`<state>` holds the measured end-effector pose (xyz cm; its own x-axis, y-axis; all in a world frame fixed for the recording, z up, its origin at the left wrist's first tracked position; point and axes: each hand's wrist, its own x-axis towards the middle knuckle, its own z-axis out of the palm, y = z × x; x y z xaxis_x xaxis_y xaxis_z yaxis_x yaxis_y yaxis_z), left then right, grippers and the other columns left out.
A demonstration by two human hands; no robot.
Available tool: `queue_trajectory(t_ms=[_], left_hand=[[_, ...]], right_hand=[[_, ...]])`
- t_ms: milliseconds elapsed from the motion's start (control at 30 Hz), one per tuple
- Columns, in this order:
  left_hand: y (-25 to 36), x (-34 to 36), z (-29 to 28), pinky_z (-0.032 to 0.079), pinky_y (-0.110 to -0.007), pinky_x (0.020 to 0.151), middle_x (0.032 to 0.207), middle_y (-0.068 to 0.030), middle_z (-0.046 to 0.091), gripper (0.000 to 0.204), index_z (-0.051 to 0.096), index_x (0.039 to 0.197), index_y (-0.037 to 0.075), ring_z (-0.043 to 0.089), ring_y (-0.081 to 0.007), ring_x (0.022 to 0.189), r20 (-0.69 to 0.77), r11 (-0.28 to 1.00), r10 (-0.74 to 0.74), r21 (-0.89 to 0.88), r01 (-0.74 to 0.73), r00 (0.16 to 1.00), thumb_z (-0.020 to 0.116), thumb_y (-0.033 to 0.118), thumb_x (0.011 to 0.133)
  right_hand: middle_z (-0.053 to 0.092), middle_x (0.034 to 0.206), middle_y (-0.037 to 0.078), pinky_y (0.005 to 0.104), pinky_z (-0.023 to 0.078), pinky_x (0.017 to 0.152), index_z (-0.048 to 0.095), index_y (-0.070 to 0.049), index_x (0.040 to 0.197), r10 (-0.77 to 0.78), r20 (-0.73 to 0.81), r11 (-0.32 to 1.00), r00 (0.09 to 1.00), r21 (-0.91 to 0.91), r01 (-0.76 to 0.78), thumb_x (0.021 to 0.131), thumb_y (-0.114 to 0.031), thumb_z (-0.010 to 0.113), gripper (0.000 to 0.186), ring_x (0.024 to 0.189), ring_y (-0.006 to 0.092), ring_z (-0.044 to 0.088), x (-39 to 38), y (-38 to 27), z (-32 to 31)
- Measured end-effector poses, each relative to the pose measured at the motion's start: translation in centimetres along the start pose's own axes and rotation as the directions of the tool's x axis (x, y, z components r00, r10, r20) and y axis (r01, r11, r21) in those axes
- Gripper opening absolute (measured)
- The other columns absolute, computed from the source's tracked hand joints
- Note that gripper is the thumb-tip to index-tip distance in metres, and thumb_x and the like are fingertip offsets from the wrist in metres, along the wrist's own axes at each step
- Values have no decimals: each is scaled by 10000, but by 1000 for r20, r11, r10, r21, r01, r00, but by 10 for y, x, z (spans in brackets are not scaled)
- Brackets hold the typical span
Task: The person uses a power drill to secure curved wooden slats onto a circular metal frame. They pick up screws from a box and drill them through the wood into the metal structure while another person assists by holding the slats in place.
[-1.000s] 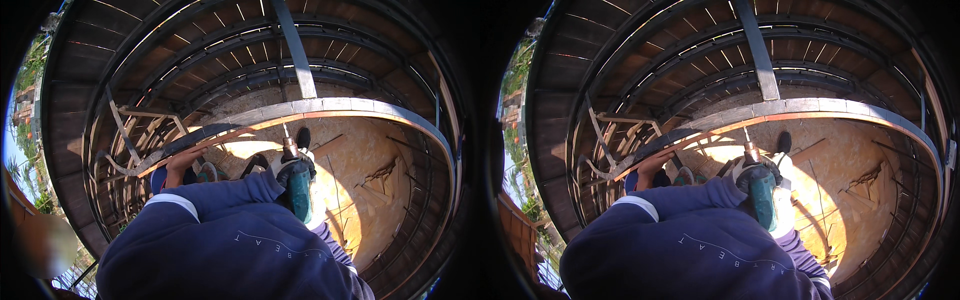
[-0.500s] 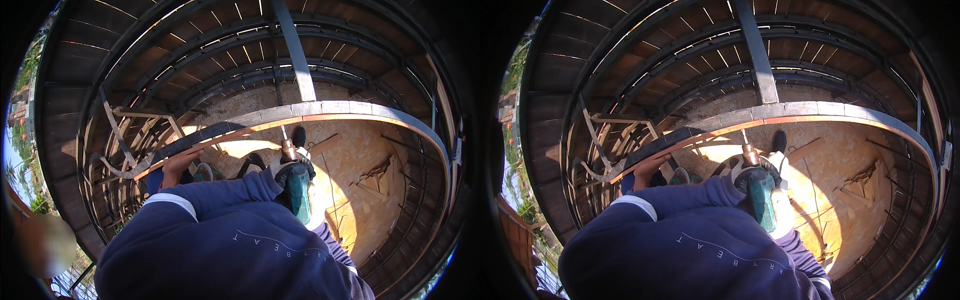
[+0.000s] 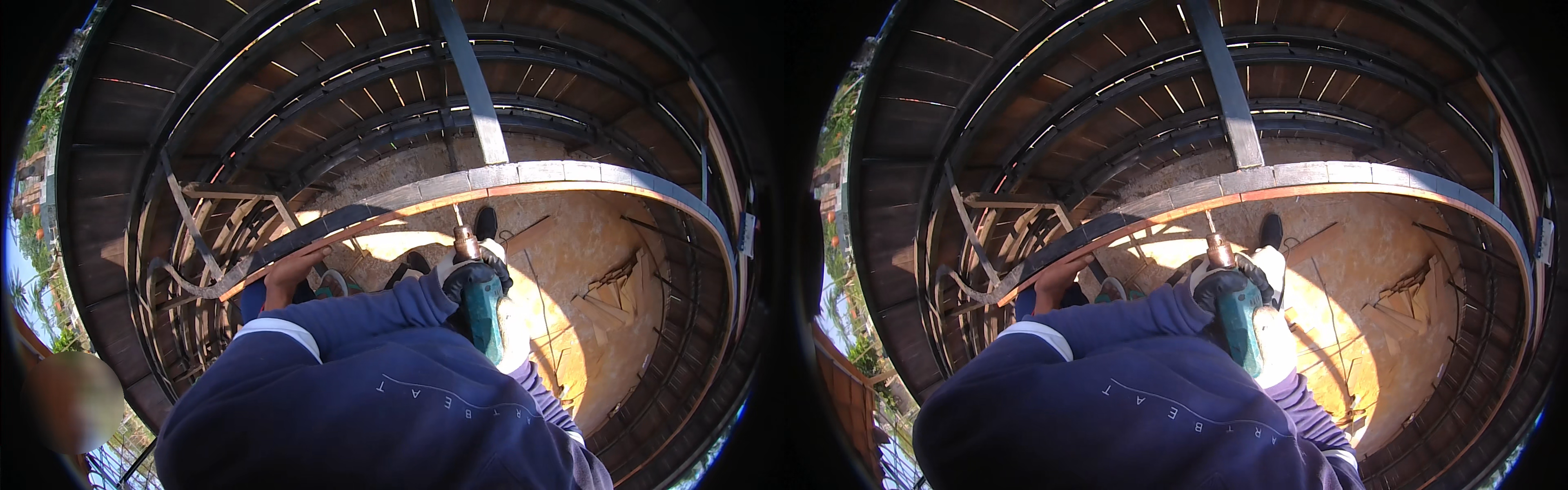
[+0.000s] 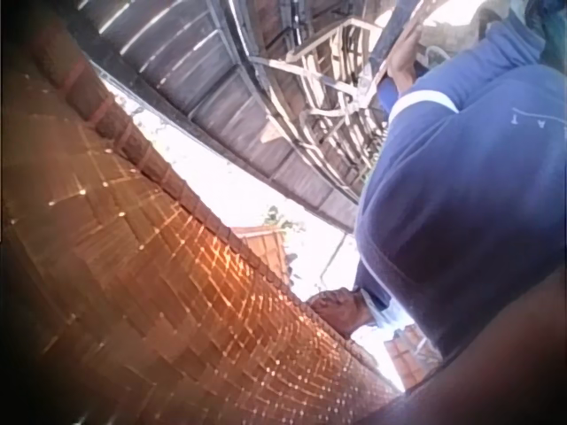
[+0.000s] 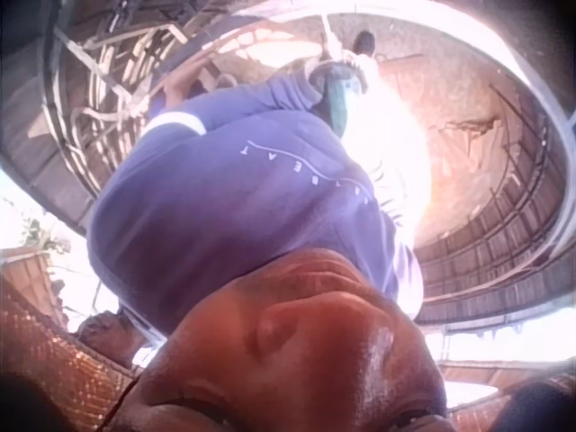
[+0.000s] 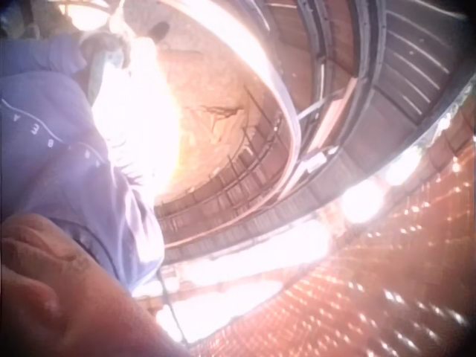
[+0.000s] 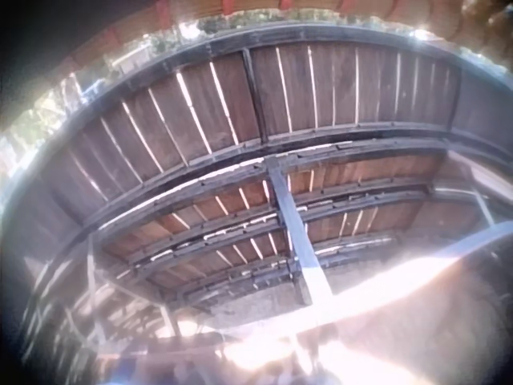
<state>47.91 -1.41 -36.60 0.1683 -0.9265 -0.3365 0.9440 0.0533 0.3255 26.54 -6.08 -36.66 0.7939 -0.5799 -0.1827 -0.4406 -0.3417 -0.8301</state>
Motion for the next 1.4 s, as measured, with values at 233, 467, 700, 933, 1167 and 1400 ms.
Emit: queue_trajectory(t_ms=[233,467,700,933,1167,1400], left_hand=[[6,-3,3,578,-409,813,972,-163,691,277,647,1012,-13,697,-288,898,-46,998,-61,16,61,997,749,181,844],[-14,8,-20,573,-404,878,1043,-171,695,320,637,1114,-25,688,-283,984,126,969,-49,-236,78,991,733,167,877],[8,5,-2,497,-436,1054,1229,-180,666,303,650,1192,-21,645,-318,1158,-10,969,-237,63,237,971,663,130,930],[10,22,28,479,-338,1030,1253,-113,667,343,639,1279,12,613,-201,1177,-15,899,-313,316,302,950,654,171,976],[55,10,35,467,-380,1068,1351,-115,608,555,506,1424,35,585,-226,1242,-171,625,-556,560,544,814,697,213,934],[56,2,0,524,-469,1019,1277,-173,632,469,466,1414,50,645,-283,1159,-345,959,-136,191,211,929,510,331,1040]], right_hand=[[649,1089,247,454,547,848,629,25,1212,243,31,897,970,373,-236,792,-201,774,498,963,410,655,8,-10,-2],[653,1093,233,483,539,867,621,33,1225,-283,28,930,959,-237,282,768,-152,784,519,938,414,657,34,-60,-38],[652,1199,215,433,544,902,595,22,1261,247,203,865,947,395,-310,874,-155,720,444,1053,355,662,10,-4,-31],[652,1197,128,333,535,873,559,-9,1315,36,-56,891,998,453,-7,1033,-203,561,342,1050,208,646,7,-6,-62],[607,1324,203,407,467,1050,496,17,1407,621,259,137,740,894,-427,824,-307,795,731,1190,344,606,-7,-19,-73],[686,1091,172,315,576,788,321,-31,1548,347,-224,757,911,640,-131,785,-308,860,974,883,215,702,-13,-41,-98]])
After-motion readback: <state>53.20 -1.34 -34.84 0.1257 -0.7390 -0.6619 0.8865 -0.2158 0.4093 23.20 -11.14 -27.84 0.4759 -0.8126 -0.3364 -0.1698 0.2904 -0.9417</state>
